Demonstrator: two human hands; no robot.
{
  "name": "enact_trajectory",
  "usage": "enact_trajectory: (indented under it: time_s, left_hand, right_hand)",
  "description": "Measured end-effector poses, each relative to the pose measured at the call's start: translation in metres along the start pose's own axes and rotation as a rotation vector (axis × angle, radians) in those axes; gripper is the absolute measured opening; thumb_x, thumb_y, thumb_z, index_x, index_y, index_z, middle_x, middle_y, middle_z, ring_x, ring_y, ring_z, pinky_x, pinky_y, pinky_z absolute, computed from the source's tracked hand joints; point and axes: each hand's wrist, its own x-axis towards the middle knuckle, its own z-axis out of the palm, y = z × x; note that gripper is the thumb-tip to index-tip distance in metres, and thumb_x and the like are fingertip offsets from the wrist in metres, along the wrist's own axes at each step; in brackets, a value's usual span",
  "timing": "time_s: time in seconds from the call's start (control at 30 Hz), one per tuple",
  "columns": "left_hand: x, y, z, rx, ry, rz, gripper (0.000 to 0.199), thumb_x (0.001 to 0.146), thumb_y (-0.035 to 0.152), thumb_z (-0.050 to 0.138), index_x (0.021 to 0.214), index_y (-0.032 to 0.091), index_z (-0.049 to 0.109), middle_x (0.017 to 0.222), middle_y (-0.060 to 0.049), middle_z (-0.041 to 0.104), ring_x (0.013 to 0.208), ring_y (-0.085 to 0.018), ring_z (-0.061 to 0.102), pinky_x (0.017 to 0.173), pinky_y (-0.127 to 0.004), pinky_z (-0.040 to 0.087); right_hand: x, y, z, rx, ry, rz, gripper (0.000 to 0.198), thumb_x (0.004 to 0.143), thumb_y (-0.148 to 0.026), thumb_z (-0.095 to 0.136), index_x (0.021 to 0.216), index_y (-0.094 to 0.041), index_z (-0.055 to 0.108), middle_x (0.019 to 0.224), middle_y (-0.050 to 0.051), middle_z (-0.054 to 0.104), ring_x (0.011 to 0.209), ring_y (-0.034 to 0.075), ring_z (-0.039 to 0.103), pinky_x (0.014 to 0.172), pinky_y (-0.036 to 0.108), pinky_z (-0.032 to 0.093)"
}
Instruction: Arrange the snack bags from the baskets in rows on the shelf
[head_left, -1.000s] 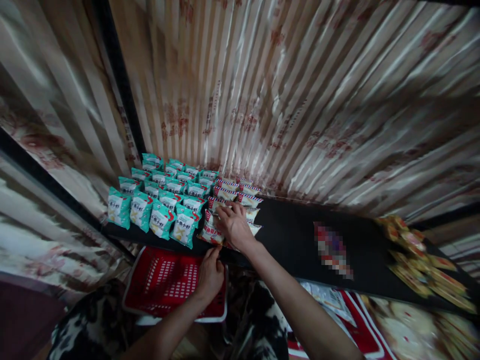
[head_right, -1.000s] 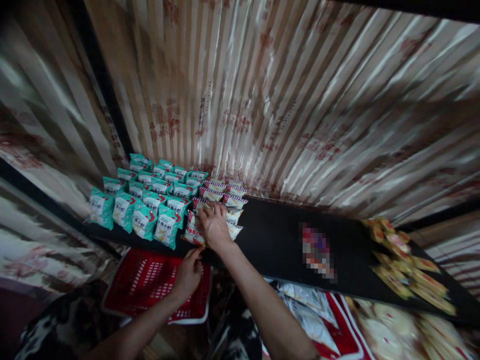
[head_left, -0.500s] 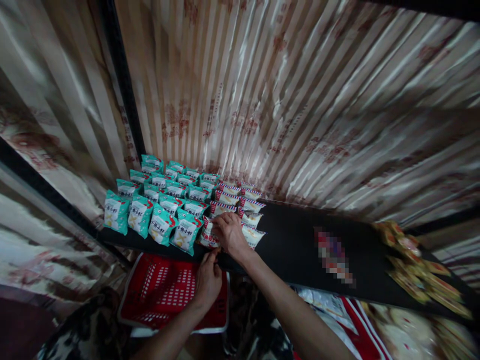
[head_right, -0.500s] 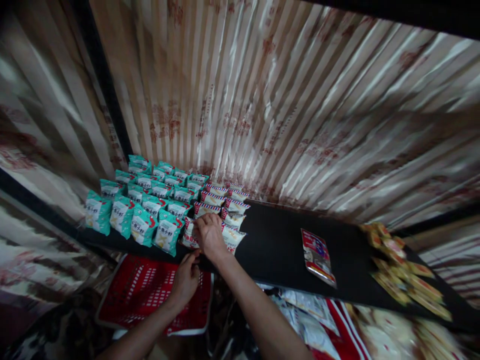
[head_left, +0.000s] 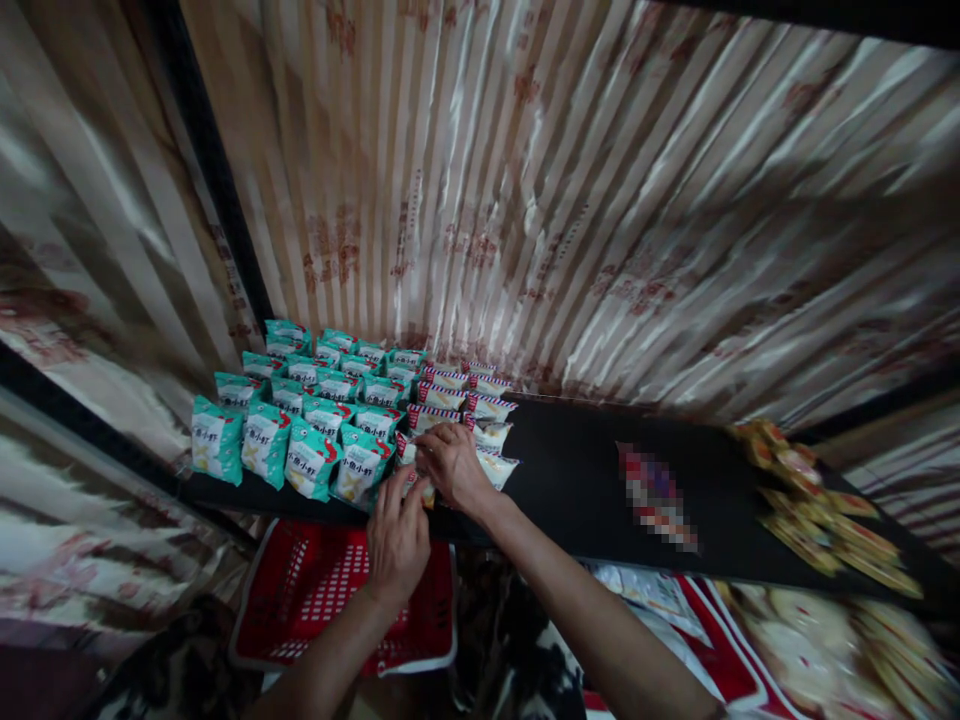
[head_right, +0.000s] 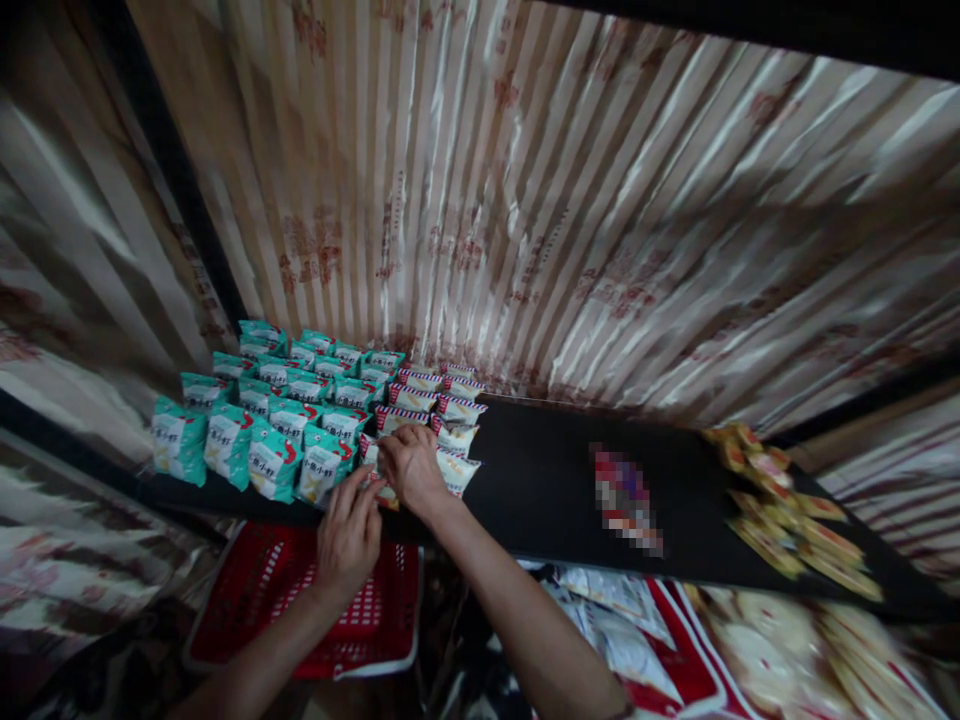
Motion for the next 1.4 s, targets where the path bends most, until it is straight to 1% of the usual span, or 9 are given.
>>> enact_trajectory:
  time_s: [0.17,0.3,0.53,0.67,0.77,0.87,1.03,1.23,1.4]
  left_hand:
    - [0.037,-0.005,-0.013,0.245,-0.099,0.138,0.045,0.082,0.010,0.040,0.126,0.012,0.050,0.136,-0.012,0.049,0.136,-0.031,0.025,0.109,-0.052,0.023]
    - [0.051,-0.007,-0.013,0.310,-0.179,0.176,0.046,0.081,0.009,0.040,0.126,0.012,0.052,0.132,-0.013,0.053,0.136,-0.032,0.026,0.110,-0.059,0.013]
    - [0.051,-0.010,-0.009,0.404,-0.167,0.220,0.038,0.084,0.010,0.042,0.118,0.015,0.059,0.124,-0.011,0.060,0.131,-0.031,0.035,0.110,-0.059,0.015]
    - [0.050,-0.015,-0.007,0.408,-0.151,0.228,0.036,0.084,0.010,0.044,0.117,0.014,0.059,0.121,-0.011,0.062,0.128,-0.031,0.039,0.110,-0.058,0.015]
    - [0.049,-0.019,-0.006,0.404,-0.143,0.247,0.037,0.084,0.011,0.045,0.118,0.013,0.058,0.121,-0.011,0.062,0.127,-0.031,0.039,0.110,-0.056,0.016]
    - [0.047,-0.022,-0.004,0.390,-0.127,0.255,0.036,0.085,0.011,0.045,0.118,0.014,0.058,0.120,-0.010,0.062,0.127,-0.030,0.040,0.111,-0.056,0.015]
    - [0.045,-0.025,-0.002,0.386,-0.131,0.251,0.036,0.084,0.010,0.044,0.117,0.015,0.059,0.120,-0.011,0.062,0.127,-0.031,0.040,0.110,-0.056,0.015]
    - [0.045,-0.028,0.000,0.388,-0.117,0.263,0.035,0.084,0.012,0.046,0.116,0.015,0.060,0.120,-0.011,0.062,0.127,-0.030,0.040,0.110,-0.055,0.018]
    - [0.044,-0.029,0.003,0.427,-0.078,0.253,0.033,0.083,0.011,0.047,0.112,0.016,0.062,0.118,-0.009,0.064,0.125,-0.028,0.044,0.110,-0.052,0.019]
  right_hand:
    - [-0.003,0.002,0.000,0.076,0.042,0.005,0.033,0.082,-0.010,0.050,0.113,-0.015,0.060,0.103,0.011,0.067,0.106,0.024,0.050,0.094,0.041,0.031]
    - [-0.005,0.006,0.000,0.103,0.047,-0.004,0.031,0.082,-0.010,0.049,0.111,-0.017,0.060,0.099,0.010,0.069,0.104,0.023,0.052,0.095,0.042,0.031]
    - [0.019,0.025,-0.011,-0.093,0.037,0.014,0.030,0.082,-0.013,0.050,0.110,-0.018,0.061,0.108,0.011,0.066,0.112,0.028,0.047,0.096,0.045,0.031]
    - [0.041,0.032,-0.013,-0.252,-0.078,-0.007,0.030,0.080,-0.017,0.055,0.109,-0.020,0.061,0.115,0.011,0.063,0.118,0.031,0.041,0.097,0.049,0.028]
    - [0.051,0.033,-0.010,-0.314,-0.149,-0.041,0.039,0.075,-0.021,0.062,0.115,-0.019,0.058,0.113,0.014,0.063,0.118,0.033,0.042,0.098,0.052,0.026]
    - [0.055,0.034,-0.006,-0.310,-0.175,-0.056,0.046,0.069,-0.024,0.069,0.113,-0.017,0.059,0.111,0.016,0.063,0.114,0.035,0.045,0.099,0.054,0.026]
    - [0.058,0.033,-0.004,-0.308,-0.283,0.001,0.035,0.069,-0.023,0.068,0.102,-0.014,0.063,0.113,0.018,0.061,0.109,0.035,0.048,0.091,0.050,0.035]
    - [0.064,0.028,-0.005,-0.238,-0.283,0.076,0.044,0.073,-0.025,0.064,0.114,-0.010,0.056,0.113,0.019,0.060,0.111,0.033,0.046,0.091,0.045,0.036]
    - [0.063,0.021,-0.003,-0.237,-0.345,0.016,0.039,0.079,-0.024,0.056,0.115,-0.011,0.054,0.115,0.017,0.059,0.114,0.030,0.044,0.095,0.044,0.032]
